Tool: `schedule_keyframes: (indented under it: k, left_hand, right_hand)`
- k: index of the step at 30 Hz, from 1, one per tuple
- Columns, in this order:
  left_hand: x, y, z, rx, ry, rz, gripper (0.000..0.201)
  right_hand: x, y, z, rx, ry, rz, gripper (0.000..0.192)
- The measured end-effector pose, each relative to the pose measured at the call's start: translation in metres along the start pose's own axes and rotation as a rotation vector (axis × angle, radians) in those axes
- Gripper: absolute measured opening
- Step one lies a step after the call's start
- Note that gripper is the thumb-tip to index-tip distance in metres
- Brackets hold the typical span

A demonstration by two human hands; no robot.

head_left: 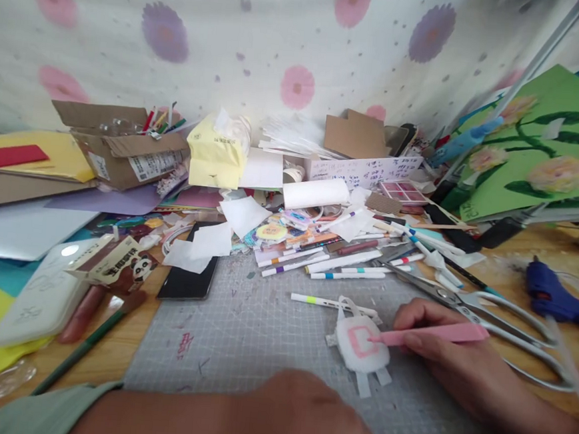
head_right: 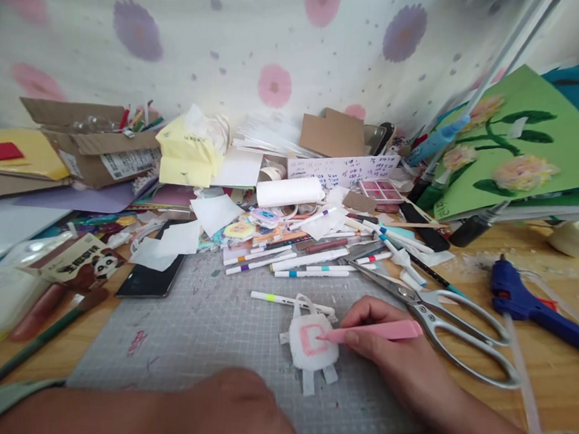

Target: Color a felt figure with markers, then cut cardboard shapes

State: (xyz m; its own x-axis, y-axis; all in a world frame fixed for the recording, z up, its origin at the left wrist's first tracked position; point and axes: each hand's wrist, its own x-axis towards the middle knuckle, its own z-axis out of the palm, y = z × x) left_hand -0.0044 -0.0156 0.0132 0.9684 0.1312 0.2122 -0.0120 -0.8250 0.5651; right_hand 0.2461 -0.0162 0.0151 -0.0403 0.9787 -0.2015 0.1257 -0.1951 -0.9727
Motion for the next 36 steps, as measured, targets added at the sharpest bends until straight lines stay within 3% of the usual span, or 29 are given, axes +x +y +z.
schedule_keyframes:
  k: [2,4,13,19,36]
  left_hand:
    - [0.0,0.001,-0.004,0.182,0.156,-0.002,0.025]
    - [0.001,0.004,-0.009,0.276,0.223,-0.033,0.029]
    - [-0.001,0.008,-0.015,0.345,0.226,-0.123,0.023]
    - [0.0,0.005,-0.009,0.372,0.204,-0.195,0.017]
    - [0.002,0.006,-0.01,0.303,0.17,-0.225,0.016]
  right_hand:
    - [0.001,0.003,-0.001,0.057,0.0,-0.027,0.026]
    - [0.002,0.005,-0.001,0.073,-0.001,-0.046,0.024]
    - [-0.005,-0.007,0.007,-0.176,-0.03,-0.062,0.018]
    - [-0.004,-0.007,0.009,-0.173,-0.04,-0.106,0.015]
    - [-0.004,-0.008,0.011,-0.198,-0.036,-0.102,0.015]
